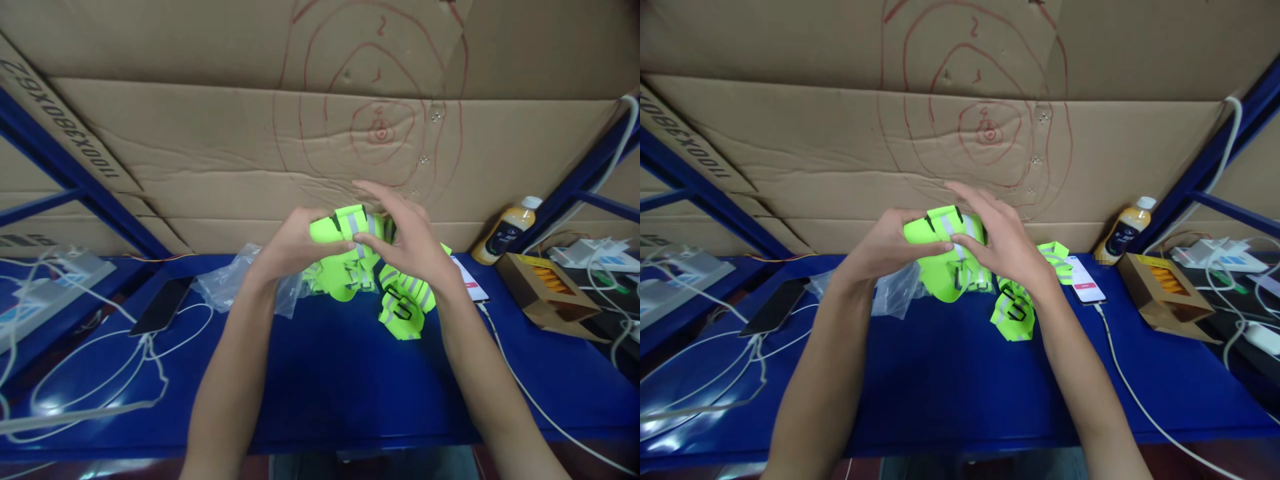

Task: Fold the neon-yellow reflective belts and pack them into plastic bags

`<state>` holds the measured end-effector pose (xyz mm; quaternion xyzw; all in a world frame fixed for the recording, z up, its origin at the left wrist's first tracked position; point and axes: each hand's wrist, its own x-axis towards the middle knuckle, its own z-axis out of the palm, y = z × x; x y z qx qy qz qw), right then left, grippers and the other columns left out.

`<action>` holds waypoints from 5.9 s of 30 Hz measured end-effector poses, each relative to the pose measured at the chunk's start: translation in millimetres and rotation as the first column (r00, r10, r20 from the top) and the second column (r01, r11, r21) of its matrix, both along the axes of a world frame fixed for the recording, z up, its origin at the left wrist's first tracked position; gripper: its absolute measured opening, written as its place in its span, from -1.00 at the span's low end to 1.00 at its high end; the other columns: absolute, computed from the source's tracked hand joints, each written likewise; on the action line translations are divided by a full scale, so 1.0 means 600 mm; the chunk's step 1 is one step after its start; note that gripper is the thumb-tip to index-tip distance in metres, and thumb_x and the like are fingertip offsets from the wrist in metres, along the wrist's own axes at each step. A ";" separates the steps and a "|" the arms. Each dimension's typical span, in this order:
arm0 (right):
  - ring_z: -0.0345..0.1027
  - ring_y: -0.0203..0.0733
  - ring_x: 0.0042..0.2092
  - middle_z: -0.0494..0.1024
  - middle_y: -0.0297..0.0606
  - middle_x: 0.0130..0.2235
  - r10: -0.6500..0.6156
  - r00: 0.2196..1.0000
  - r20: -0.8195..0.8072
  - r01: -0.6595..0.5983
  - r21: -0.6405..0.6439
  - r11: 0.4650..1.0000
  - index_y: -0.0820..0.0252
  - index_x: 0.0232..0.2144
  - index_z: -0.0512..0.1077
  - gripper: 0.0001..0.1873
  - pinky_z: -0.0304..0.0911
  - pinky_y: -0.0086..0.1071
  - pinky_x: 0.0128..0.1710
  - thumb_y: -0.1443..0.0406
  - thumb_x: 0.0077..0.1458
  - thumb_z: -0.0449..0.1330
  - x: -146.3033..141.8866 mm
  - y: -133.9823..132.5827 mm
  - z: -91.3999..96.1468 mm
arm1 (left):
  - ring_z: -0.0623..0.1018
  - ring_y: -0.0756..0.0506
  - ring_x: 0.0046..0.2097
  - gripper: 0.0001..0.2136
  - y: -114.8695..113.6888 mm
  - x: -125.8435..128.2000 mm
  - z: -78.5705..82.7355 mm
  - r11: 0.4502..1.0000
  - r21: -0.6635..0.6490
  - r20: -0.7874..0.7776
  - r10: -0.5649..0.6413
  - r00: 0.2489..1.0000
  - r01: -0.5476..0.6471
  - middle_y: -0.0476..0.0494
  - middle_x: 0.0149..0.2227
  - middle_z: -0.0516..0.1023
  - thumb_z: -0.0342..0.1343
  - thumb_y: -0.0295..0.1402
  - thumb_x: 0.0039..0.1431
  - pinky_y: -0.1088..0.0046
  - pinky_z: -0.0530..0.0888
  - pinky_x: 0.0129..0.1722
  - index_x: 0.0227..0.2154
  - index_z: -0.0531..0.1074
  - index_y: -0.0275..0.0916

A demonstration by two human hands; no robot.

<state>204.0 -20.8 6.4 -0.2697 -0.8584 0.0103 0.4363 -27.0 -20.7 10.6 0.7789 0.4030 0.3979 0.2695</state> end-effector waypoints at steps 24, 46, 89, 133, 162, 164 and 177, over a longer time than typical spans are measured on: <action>0.33 -0.27 -0.33 0.64 -0.33 -0.31 0.168 0.957 0.235 -0.064 -0.395 0.917 0.27 -0.20 0.60 -0.74 0.06 -0.38 -0.30 0.20 0.18 0.45 0.024 0.039 -0.007 | 0.52 -0.10 -0.35 -0.50 0.016 0.014 -0.017 0.941 0.333 -0.406 0.195 0.893 -0.054 -0.03 -0.39 0.60 0.42 0.17 0.10 0.39 0.25 -0.30 -0.31 0.51 -0.20; 0.46 -0.02 -0.02 0.73 -0.28 -0.10 -0.047 0.999 0.004 0.042 0.368 0.929 0.05 0.01 0.59 -0.56 0.17 -0.06 0.11 0.53 0.22 0.12 -0.017 0.033 -0.036 | 0.53 -0.08 -0.47 -0.66 0.036 -0.016 -0.023 0.856 -0.489 0.518 0.131 0.845 0.167 -0.07 -0.49 0.56 0.24 -0.02 0.19 0.40 0.49 -0.42 -0.47 0.56 -0.21; 0.35 -0.30 -0.34 0.59 -0.35 -0.30 0.188 0.937 -0.294 -0.318 -0.500 0.805 0.18 -0.16 0.64 -0.49 0.26 -0.42 -0.37 0.08 -0.12 0.62 0.039 0.026 -0.001 | 0.52 -0.06 -0.25 -0.48 -0.022 0.015 0.001 0.977 -0.006 0.035 -0.212 0.977 0.212 -0.06 -0.17 0.55 0.51 -0.28 -0.02 0.52 0.46 -0.36 -0.03 0.42 -0.20; 0.37 -0.25 -0.35 0.55 -0.39 -0.42 0.051 0.999 -0.012 -0.052 -0.164 0.985 0.23 -0.36 0.63 -0.69 0.21 -0.36 -0.28 0.10 0.27 0.39 0.050 0.031 -0.001 | 0.50 -0.33 0.28 -0.16 -0.008 0.013 -0.004 0.903 0.425 0.174 -0.152 0.973 0.065 -0.25 0.31 0.50 0.38 0.28 0.09 0.20 0.51 0.18 0.33 0.42 -0.05; 0.45 0.21 0.34 0.59 -0.19 0.31 0.034 0.999 -0.028 -0.039 -0.239 0.970 -0.09 0.31 0.49 -0.25 0.29 0.15 0.43 0.01 0.12 0.53 0.089 -0.019 0.037 | 0.60 -0.27 0.12 -0.67 0.008 -0.019 -0.004 0.744 0.661 -0.243 0.088 0.966 0.098 -0.25 0.10 0.69 0.08 -0.40 0.44 0.15 0.49 0.16 0.15 0.61 -0.19; 0.49 0.18 0.30 0.62 -0.18 0.26 0.027 0.992 -0.123 -0.057 -0.251 0.966 -0.05 0.25 0.54 -0.32 0.33 0.12 0.39 0.01 0.13 0.52 0.076 -0.013 0.032 | 0.57 -0.27 0.16 -0.64 0.005 -0.009 -0.007 0.701 0.701 -0.259 0.079 0.963 0.131 -0.28 0.16 0.65 0.05 -0.43 0.45 0.13 0.49 0.19 0.20 0.59 -0.17; 0.54 -0.08 -0.06 0.67 -0.27 -0.06 0.027 0.906 -0.423 -0.176 -0.317 0.932 0.06 -0.11 0.59 -0.59 0.45 -0.21 0.00 0.11 0.03 0.55 0.083 0.023 0.021 | 0.68 -0.22 -0.02 -0.77 0.015 -0.002 -0.018 0.847 0.520 0.135 0.047 0.990 -0.111 -0.18 -0.07 0.73 0.34 -0.13 0.33 0.24 0.61 0.02 -0.12 0.67 -0.15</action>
